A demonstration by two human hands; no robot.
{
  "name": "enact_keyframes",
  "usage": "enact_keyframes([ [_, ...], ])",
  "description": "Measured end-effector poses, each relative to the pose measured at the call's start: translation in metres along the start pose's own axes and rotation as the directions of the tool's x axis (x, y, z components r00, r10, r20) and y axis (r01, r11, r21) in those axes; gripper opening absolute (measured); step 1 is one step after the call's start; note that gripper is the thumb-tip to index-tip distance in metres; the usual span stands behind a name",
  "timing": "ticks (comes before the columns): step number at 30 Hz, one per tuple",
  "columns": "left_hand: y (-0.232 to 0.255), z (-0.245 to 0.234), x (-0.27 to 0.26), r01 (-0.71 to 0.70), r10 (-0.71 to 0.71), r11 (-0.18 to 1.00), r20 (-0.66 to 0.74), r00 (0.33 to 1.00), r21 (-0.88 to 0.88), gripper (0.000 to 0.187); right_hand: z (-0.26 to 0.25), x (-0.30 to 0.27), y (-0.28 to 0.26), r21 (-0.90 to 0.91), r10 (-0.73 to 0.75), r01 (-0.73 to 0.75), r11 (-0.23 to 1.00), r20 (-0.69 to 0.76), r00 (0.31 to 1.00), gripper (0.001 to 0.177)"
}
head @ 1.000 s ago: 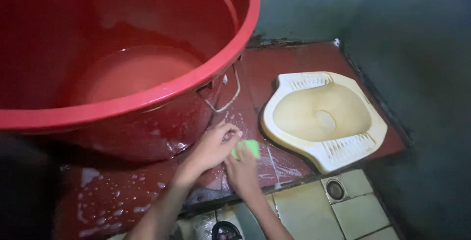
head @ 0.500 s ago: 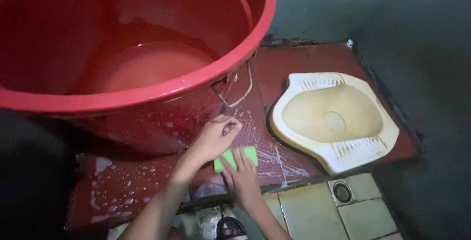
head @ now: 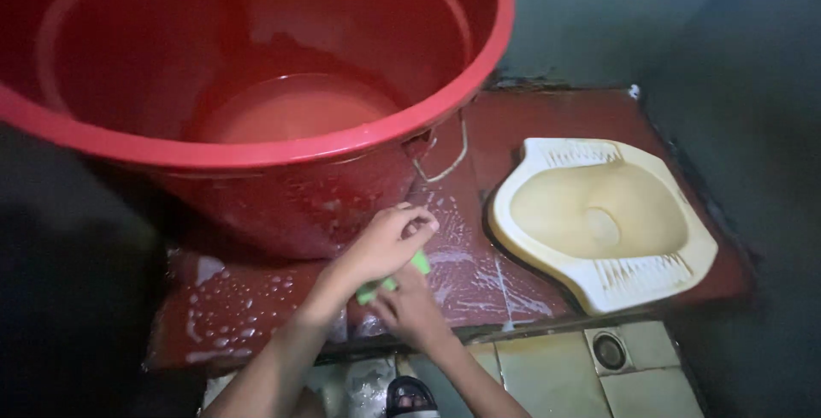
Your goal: The person scrubs the tiled floor around a squat toilet using a green sponge. They repeatedly wipe the reddish-brown tiles near a large red bucket, spreading soapy water across the surface.
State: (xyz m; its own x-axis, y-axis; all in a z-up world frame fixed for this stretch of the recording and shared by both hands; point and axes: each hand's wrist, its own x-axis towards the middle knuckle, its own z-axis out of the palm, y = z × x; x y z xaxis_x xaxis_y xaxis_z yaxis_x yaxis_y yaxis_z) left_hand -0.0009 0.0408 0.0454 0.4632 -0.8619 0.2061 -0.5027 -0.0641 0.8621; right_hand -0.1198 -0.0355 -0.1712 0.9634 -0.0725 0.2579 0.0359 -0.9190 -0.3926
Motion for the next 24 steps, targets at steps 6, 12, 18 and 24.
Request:
enact_keyframes([
  [6,-0.004,-0.004,-0.003,-0.003,0.003,1.000,0.010,1.000,0.013,0.026,-0.096,0.051,-0.007,0.179,0.203,-0.189,0.966,-0.061,0.977,0.041],
  [12,-0.005,-0.002,-0.002,-0.020,0.020,1.000,0.022,1.000,0.001,0.027,-0.041,0.052,0.060,0.140,0.117,-0.104,0.985,-0.086,0.989,0.040],
  [18,-0.004,0.001,0.001,-0.032,0.033,0.999,0.035,0.999,-0.015,0.025,-0.067,0.009,-0.016,0.337,-0.226,0.241,0.910,-0.084,0.970,0.025],
  [24,-0.005,0.004,0.003,-0.040,0.041,0.999,0.042,0.998,-0.014,0.028,-0.136,0.056,0.015,0.151,-0.043,0.069,0.986,-0.168,0.985,0.023],
])
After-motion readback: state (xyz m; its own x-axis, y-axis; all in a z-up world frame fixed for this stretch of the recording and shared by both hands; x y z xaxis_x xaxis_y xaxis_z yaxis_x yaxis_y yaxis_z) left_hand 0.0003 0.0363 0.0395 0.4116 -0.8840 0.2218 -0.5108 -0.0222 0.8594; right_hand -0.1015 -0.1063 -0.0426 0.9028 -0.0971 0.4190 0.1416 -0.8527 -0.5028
